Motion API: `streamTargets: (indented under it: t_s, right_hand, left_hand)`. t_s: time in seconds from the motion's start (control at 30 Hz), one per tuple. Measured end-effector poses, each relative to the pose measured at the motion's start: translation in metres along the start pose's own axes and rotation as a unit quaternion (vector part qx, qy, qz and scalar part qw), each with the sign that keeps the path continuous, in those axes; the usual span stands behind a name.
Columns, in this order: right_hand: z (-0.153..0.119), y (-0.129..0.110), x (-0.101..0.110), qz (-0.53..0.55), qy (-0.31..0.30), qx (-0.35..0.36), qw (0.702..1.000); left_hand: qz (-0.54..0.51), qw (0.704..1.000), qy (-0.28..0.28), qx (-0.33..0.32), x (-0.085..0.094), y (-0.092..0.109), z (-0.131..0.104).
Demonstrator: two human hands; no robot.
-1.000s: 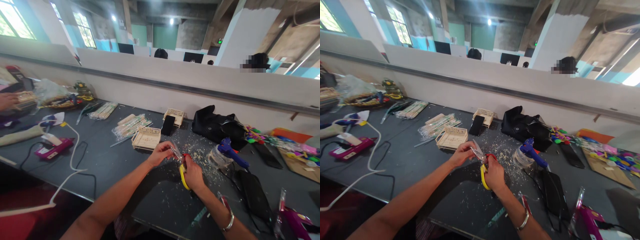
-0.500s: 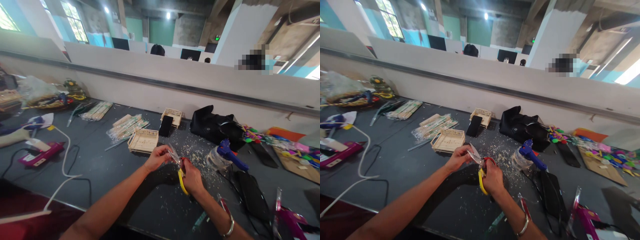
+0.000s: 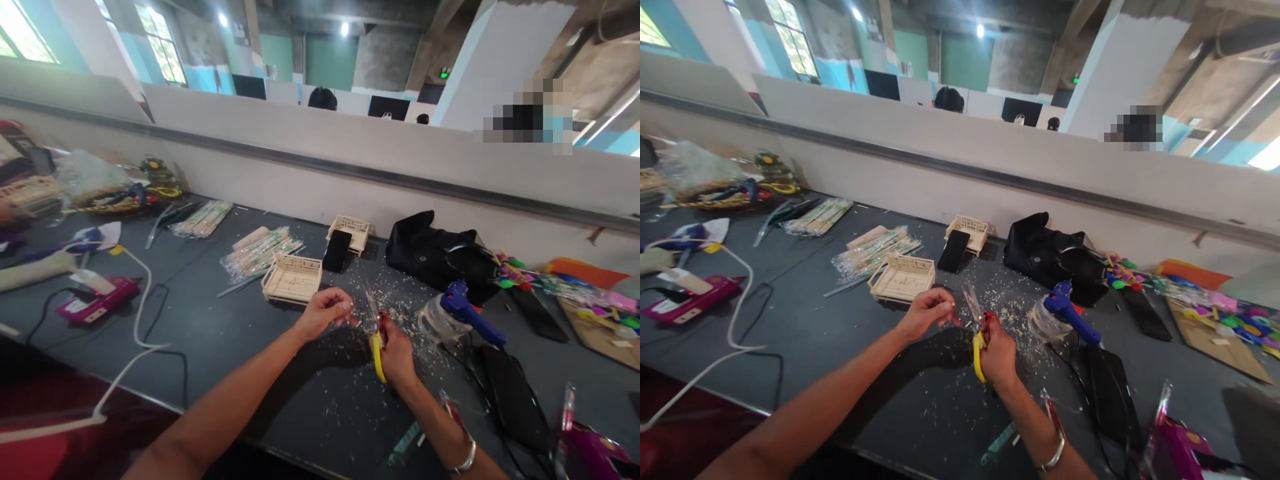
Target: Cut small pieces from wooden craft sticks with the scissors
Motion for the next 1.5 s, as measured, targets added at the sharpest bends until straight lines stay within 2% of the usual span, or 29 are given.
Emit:
streamTargets:
  t_s: [0.23,0.37,0.5,0.63,0.87,1.2,1.5]
  right_hand:
    - [0.000,0.007,-0.001,0.013,-0.009,-0.013,1.000]
    - [0.001,0.005,0.001,-0.016,-0.023,0.009,1.000]
    - [0.001,-0.001,0.003,-0.085,-0.055,0.045,0.994]
    - [0.001,-0.008,0.003,-0.128,-0.080,0.047,0.987]
    - [0.000,-0.012,0.001,-0.145,-0.084,0.044,0.985]
    - [0.000,-0.018,0.001,-0.153,-0.107,0.019,0.982]
    - [-0.002,-0.011,-0.002,-0.121,-0.083,0.022,0.989]
  left_hand:
    - [-0.057,0.998,0.006,-0.006,-0.003,0.000,-0.001]
    - [-0.068,0.998,0.018,0.000,-0.003,-0.002,-0.001]
    - [-0.077,0.997,-0.007,0.013,-0.004,-0.005,-0.001]
    - [-0.096,0.994,-0.040,0.011,-0.003,-0.007,-0.001]
    - [-0.058,0.997,-0.058,-0.005,0.002,-0.005,0.000]
    - [-0.011,0.999,-0.042,-0.030,0.003,-0.004,0.000]
    - [0.034,0.999,-0.019,-0.005,0.005,-0.002,0.000]
Point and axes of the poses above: each hand's wrist, its own z-axis towards the middle knuckle, its own x-axis out of the back of the hand, y = z × x, the point moved 1 cm from there along z, towards the middle knuckle, and after that the axes turned 1 degree about z, right-handed, at the moved point
